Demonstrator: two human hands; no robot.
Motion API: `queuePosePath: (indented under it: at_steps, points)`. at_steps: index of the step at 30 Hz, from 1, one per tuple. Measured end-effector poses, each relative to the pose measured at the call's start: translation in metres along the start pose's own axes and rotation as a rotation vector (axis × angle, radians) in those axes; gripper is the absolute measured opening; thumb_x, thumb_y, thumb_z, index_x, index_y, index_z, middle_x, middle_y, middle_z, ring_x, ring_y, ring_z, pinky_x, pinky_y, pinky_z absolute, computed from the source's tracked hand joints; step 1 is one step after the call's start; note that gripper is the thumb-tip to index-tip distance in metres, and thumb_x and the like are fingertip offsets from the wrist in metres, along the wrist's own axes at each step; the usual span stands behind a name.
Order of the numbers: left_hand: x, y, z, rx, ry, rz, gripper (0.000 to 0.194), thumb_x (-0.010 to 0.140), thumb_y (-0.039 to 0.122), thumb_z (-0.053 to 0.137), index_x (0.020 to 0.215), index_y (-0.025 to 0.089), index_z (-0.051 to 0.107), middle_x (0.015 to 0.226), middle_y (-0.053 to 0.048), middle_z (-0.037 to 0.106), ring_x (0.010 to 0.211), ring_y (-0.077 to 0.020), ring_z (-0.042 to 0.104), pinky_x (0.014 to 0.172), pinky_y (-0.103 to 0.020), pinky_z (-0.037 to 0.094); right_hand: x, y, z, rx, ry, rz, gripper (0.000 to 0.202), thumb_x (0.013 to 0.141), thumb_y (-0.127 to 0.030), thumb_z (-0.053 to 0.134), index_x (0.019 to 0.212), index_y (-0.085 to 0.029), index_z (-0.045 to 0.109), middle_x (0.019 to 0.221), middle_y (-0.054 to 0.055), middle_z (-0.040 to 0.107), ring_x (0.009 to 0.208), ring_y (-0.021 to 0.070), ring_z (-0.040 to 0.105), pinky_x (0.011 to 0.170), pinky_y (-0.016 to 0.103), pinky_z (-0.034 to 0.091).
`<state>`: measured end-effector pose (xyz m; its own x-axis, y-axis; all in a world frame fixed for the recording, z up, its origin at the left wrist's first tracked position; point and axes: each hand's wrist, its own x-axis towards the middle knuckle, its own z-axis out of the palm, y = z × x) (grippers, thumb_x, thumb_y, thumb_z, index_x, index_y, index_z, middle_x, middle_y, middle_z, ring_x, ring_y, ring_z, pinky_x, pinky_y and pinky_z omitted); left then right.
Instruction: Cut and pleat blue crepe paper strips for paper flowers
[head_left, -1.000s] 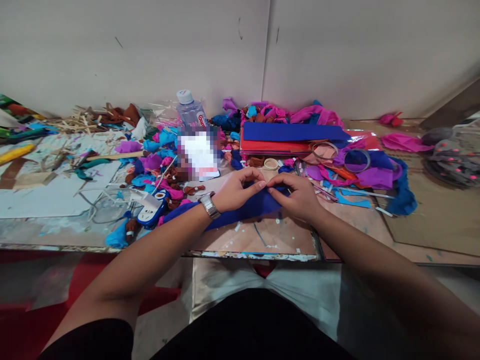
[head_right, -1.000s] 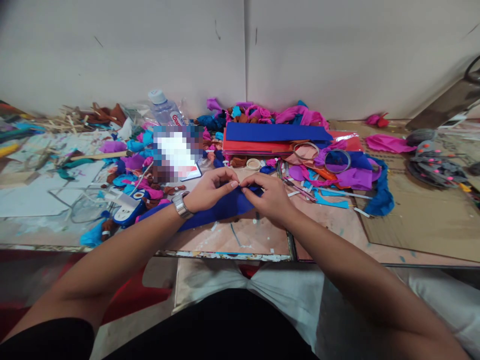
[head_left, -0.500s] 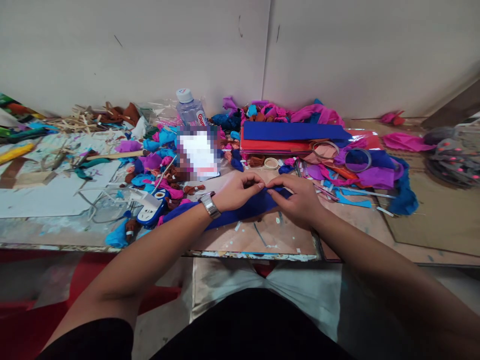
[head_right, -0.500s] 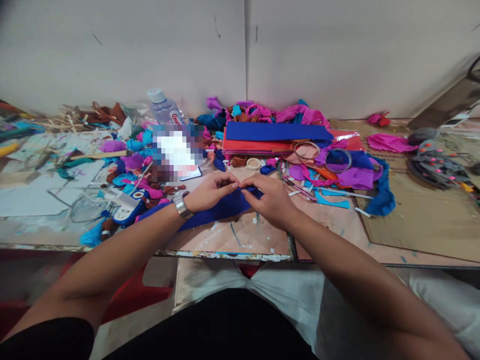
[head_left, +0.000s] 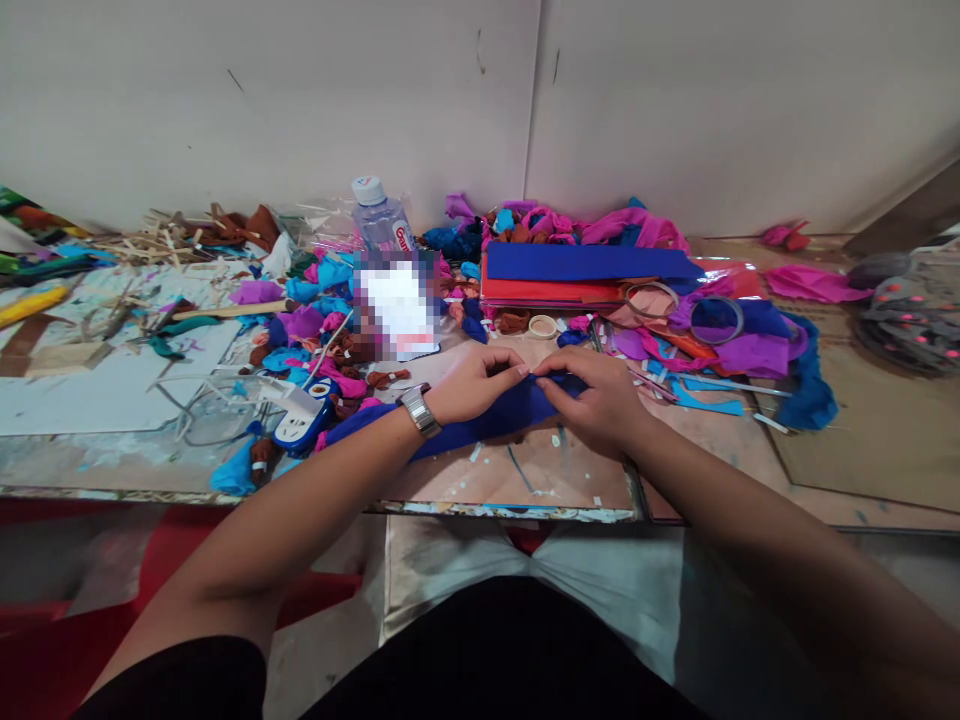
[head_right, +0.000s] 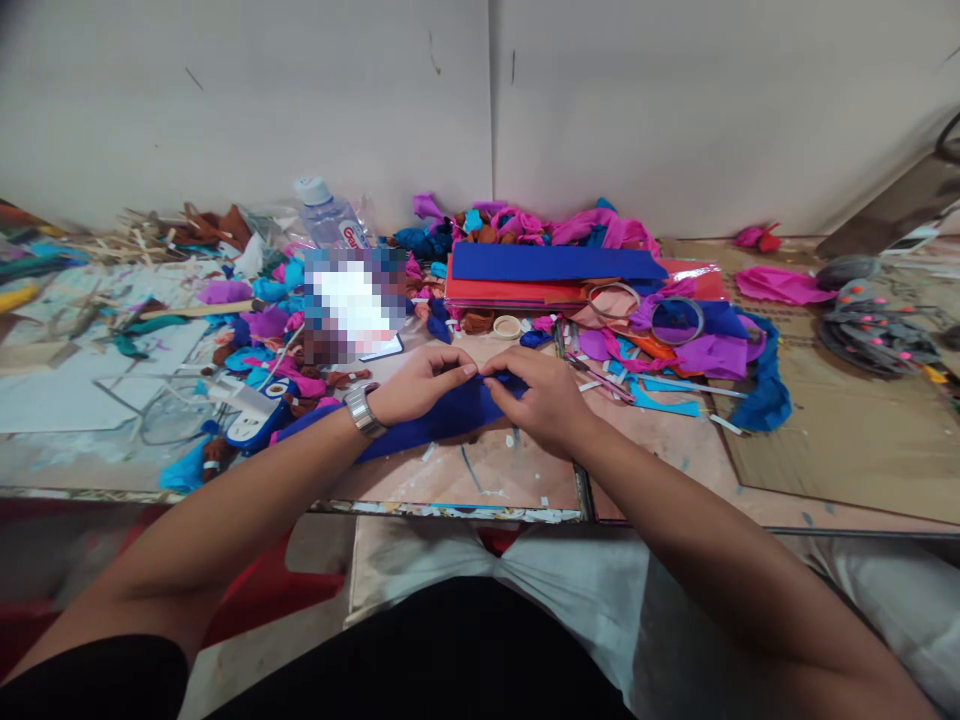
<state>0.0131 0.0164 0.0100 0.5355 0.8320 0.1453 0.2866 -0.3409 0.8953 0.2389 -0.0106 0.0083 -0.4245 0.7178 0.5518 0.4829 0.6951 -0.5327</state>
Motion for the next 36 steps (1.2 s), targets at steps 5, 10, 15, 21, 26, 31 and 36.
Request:
queuePosePath:
  at_steps: [5,10,15,21,26,31,36]
  points:
    - [0.0005,0.0033,0.0014,-0.018,-0.01,0.026,0.042,0.095,0.053,0.061,0.086,0.014,0.073,0.074,-0.001,0.064,0.069,-0.0127,0.051,0.066,-0.027,0.038,-0.0004,0.0012,0.0017,0.001,0.007,-0.012,0.01,0.093,-0.022,0.066,0.102,-0.025,0.071,0.098,0.004,0.077,0.09,0.0211,0.072,0.085,0.036,0.054]
    - [0.0003,0.0024,0.0022,-0.002,-0.001,0.019,0.042,0.096,0.053,0.06,0.085,0.014,0.072,0.074,0.0,0.063,0.07,-0.0121,0.051,0.067,-0.026,0.039,-0.0001,0.0026,0.0007,-0.023,0.006,-0.032,0.01,0.093,-0.021,0.067,0.102,-0.024,0.071,0.098,0.004,0.076,0.09,0.021,0.071,0.084,0.035,0.053]
    - [-0.0003,0.0023,0.0021,0.003,-0.011,0.009,0.042,0.095,0.053,0.062,0.088,0.013,0.073,0.077,-0.002,0.066,0.07,-0.0123,0.053,0.067,-0.026,0.039,0.0001,0.0022,-0.0001,-0.037,-0.001,-0.055,0.011,0.093,-0.019,0.066,0.103,-0.024,0.07,0.098,0.004,0.076,0.09,0.0212,0.072,0.084,0.035,0.054]
    - [-0.0001,0.0034,0.0028,0.027,-0.002,0.027,0.042,0.095,0.053,0.061,0.086,0.013,0.072,0.077,-0.002,0.066,0.071,-0.0128,0.053,0.068,-0.026,0.04,-0.0004,0.0007,-0.0003,-0.033,-0.004,-0.054,0.012,0.093,-0.019,0.066,0.103,-0.024,0.07,0.099,0.005,0.076,0.091,0.022,0.071,0.085,0.037,0.054]
    - [-0.0004,0.0042,0.0038,0.04,0.014,0.031,0.042,0.096,0.053,0.06,0.085,0.014,0.071,0.076,-0.001,0.065,0.071,-0.0128,0.052,0.069,-0.027,0.04,0.001,-0.0009,-0.0002,-0.029,0.003,-0.041,0.01,0.093,-0.018,0.065,0.1,-0.023,0.069,0.097,0.005,0.075,0.089,0.0215,0.071,0.084,0.036,0.053]
    - [-0.0004,0.0033,0.0045,0.046,0.025,0.056,0.042,0.097,0.053,0.06,0.085,0.014,0.071,0.076,-0.001,0.064,0.072,-0.0129,0.051,0.07,-0.027,0.04,0.0019,-0.0007,-0.0002,-0.037,-0.001,-0.022,0.01,0.093,-0.018,0.065,0.1,-0.024,0.069,0.096,0.005,0.075,0.09,0.0223,0.071,0.084,0.036,0.053]
    - [-0.0008,0.0002,0.0062,0.028,0.027,0.058,0.039,0.098,0.051,0.06,0.088,0.015,0.071,0.079,-0.001,0.064,0.074,-0.013,0.052,0.072,-0.028,0.04,0.0009,0.0019,0.0013,-0.035,-0.002,-0.029,0.012,0.094,-0.018,0.063,0.102,-0.024,0.069,0.098,0.005,0.075,0.09,0.0218,0.07,0.085,0.036,0.053]
